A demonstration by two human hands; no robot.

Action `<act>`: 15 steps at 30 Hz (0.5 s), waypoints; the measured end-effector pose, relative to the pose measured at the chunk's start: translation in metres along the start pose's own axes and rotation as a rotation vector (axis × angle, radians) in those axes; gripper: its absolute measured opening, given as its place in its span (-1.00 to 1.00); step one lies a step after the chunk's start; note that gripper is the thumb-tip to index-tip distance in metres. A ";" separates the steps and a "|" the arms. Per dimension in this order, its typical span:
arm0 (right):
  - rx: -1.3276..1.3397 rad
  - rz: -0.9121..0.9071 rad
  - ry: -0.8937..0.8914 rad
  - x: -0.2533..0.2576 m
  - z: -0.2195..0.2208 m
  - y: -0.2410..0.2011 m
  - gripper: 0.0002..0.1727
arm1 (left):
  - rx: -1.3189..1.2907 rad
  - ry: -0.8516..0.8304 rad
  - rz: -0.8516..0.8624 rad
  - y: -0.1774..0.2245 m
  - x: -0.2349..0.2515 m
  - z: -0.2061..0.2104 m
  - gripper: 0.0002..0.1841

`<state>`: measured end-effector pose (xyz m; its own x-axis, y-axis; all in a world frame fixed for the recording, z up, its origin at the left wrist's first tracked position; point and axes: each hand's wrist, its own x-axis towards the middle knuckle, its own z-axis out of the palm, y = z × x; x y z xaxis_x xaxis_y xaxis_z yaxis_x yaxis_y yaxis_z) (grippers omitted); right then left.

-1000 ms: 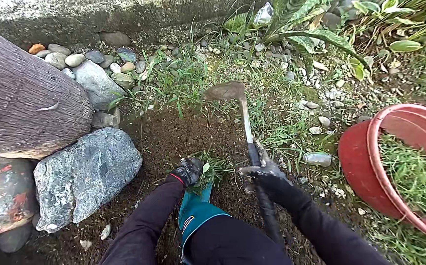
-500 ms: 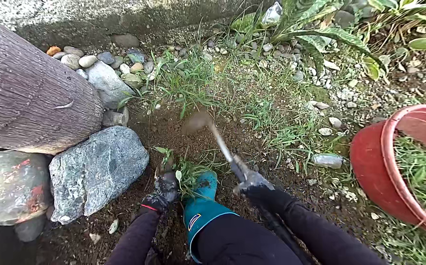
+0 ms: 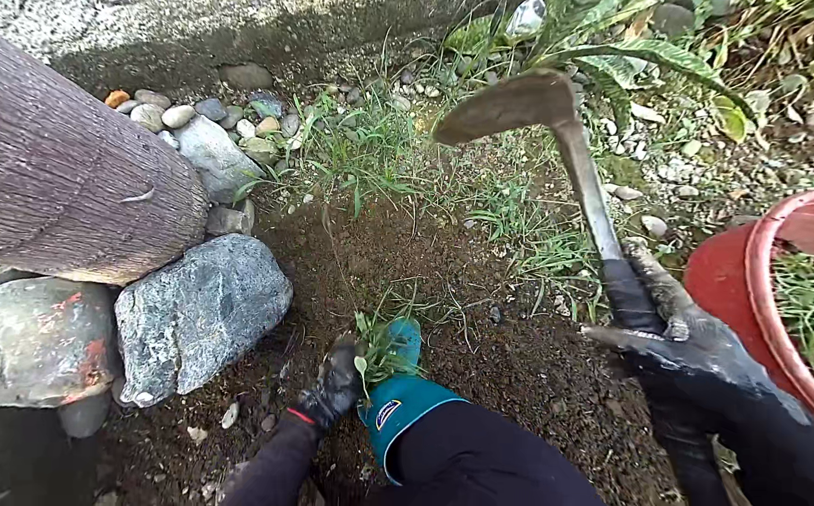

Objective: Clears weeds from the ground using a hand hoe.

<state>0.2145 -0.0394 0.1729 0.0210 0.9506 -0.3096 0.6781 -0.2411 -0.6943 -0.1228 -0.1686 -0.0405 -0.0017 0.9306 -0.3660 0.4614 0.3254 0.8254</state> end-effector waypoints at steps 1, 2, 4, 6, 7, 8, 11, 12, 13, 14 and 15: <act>0.048 0.025 -0.004 0.000 0.006 0.002 0.31 | 0.067 -0.010 -0.055 -0.006 -0.010 0.003 -0.59; 0.086 0.046 -0.038 0.000 0.016 0.005 0.29 | 0.116 0.021 -0.112 -0.012 -0.016 0.003 -0.57; 0.061 0.139 -0.190 0.003 0.040 0.021 0.26 | 0.005 0.201 -0.175 -0.024 -0.020 0.003 -0.43; -0.104 0.262 -0.423 0.009 0.063 0.039 0.24 | -0.113 0.358 -0.252 -0.032 -0.014 -0.003 -0.23; -0.210 0.305 -0.506 0.012 0.074 0.044 0.24 | -0.034 0.341 -0.344 -0.034 -0.010 -0.012 -0.17; -0.273 0.312 -0.528 0.015 0.082 0.049 0.24 | 0.071 0.273 -0.475 -0.033 -0.003 -0.025 -0.21; -0.308 0.233 -0.449 0.021 0.067 0.042 0.22 | 0.077 0.105 -0.621 -0.028 0.009 -0.045 -0.43; -0.290 0.203 -0.423 0.022 0.058 0.036 0.22 | 0.061 0.071 -0.567 -0.018 0.010 -0.046 -0.46; -0.253 0.174 -0.395 0.021 0.049 0.034 0.22 | 0.059 0.046 -0.471 -0.008 0.008 -0.045 -0.47; -0.218 0.154 -0.368 0.019 0.042 0.031 0.22 | 0.055 0.045 -0.350 0.005 0.007 -0.043 -0.45; -0.184 0.155 -0.334 0.017 0.036 0.028 0.22 | 0.075 0.061 -0.237 0.018 0.010 -0.040 -0.44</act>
<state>0.2080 -0.0373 0.1249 -0.0859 0.7829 -0.6162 0.8063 -0.3086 -0.5045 -0.1499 -0.1470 -0.0116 -0.1702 0.8389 -0.5170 0.5060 0.5246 0.6847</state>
